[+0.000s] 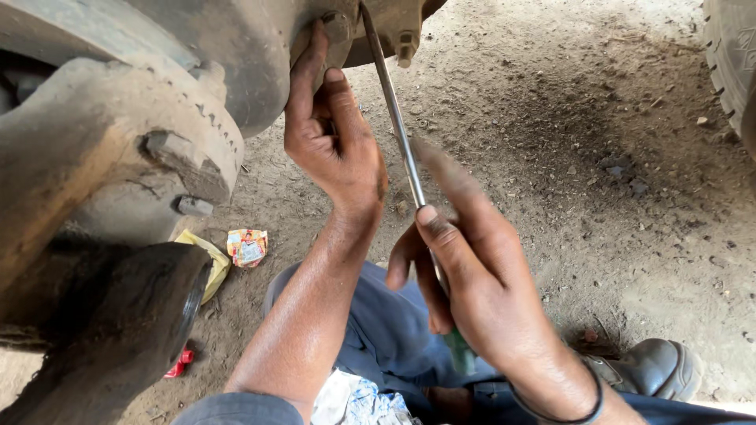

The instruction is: The person uses a screwdriver to pry and adjust components on the underside of a vehicle's rear axle and suspension. The person works on multiple bolts and brackets, applying leverage to loosen or reposition parts.

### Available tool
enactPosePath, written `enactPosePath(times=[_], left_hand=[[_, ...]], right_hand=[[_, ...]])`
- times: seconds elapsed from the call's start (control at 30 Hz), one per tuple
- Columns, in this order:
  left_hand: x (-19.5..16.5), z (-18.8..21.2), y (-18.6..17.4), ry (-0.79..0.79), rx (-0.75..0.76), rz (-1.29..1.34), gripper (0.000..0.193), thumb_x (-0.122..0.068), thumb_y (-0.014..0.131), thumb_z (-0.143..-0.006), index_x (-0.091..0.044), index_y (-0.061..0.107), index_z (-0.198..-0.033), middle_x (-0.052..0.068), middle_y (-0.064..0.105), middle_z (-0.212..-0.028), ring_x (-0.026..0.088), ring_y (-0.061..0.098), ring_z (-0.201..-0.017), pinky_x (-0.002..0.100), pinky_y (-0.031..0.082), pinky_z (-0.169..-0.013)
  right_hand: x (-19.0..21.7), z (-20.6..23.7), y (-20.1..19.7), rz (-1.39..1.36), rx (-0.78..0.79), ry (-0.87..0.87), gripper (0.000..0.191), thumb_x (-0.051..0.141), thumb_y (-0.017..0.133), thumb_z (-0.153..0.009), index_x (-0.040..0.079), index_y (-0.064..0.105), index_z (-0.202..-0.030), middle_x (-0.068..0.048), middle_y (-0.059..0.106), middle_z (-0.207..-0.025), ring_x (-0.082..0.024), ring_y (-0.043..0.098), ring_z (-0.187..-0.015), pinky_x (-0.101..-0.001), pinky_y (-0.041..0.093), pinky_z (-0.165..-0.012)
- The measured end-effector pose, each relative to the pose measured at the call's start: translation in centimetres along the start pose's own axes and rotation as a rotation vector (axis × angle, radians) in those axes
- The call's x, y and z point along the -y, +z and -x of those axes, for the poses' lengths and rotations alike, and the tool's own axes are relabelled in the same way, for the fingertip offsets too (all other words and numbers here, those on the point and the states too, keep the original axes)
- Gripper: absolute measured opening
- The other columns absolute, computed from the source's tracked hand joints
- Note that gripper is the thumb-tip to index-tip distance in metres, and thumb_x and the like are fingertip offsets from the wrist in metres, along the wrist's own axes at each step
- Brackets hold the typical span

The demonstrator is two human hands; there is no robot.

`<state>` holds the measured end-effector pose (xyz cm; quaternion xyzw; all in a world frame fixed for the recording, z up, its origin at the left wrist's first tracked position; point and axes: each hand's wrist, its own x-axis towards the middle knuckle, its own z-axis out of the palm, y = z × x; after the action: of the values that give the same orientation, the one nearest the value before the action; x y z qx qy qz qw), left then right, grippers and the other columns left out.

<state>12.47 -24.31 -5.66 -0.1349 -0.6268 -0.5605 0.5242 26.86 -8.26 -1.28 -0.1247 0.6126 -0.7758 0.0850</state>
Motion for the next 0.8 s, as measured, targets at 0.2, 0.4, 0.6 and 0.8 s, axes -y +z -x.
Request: enactPosePath(times=[0.2,0.4,0.6,0.8], left_hand=[[0.5,0.1,0.2,0.042,-0.025,0.013,0.023,-0.003,0.057,-0.118,-0.011,0.066,-0.138,-0.001,0.07,-0.139,-0.002,0.039,-0.053,0.018,0.03,-0.048],[0.3,0.3,0.1,0.001,-0.017,0.013,0.024,-0.001,0.056,-0.12,-0.011,0.064,-0.141,-0.001,0.071,-0.138,0.0,0.041,-0.058,0.019,0.032,-0.052],[-0.3,0.0,0.3,-0.006,-0.03,-0.005,0.026,0.0,0.055,-0.117,-0.01,0.065,-0.139,0.001,0.073,-0.135,-0.002,0.039,-0.055,0.018,0.03,-0.048],[-0.1,-0.1,0.1,0.01,-0.03,0.021,0.025,0.0,0.056,-0.117,-0.011,0.066,-0.137,0.001,0.072,-0.136,-0.002,0.039,-0.053,0.017,0.03,-0.047]], right_hand=[[2.6,0.0,1.3,-0.039,0.067,-0.052,0.054,0.012,0.04,-0.111,0.006,0.032,-0.164,-0.005,0.066,-0.07,-0.004,0.043,-0.037,-0.019,0.038,-0.031],[2.5,-0.7,2.1,0.006,-0.011,0.025,0.056,0.012,0.042,-0.106,0.009,0.036,-0.161,-0.004,0.06,-0.062,-0.005,0.039,-0.033,-0.0214,0.035,-0.028],[2.1,-0.5,2.9,0.147,-0.08,-0.023,0.058,0.014,0.046,-0.105,0.009,0.036,-0.161,0.0,0.059,-0.06,-0.005,0.042,-0.035,-0.0218,0.038,-0.031],[3.0,-1.0,2.8,0.139,-0.044,-0.031,0.057,0.016,0.046,-0.105,0.01,0.035,-0.161,0.003,0.057,-0.058,-0.004,0.041,-0.034,-0.0209,0.038,-0.03]])
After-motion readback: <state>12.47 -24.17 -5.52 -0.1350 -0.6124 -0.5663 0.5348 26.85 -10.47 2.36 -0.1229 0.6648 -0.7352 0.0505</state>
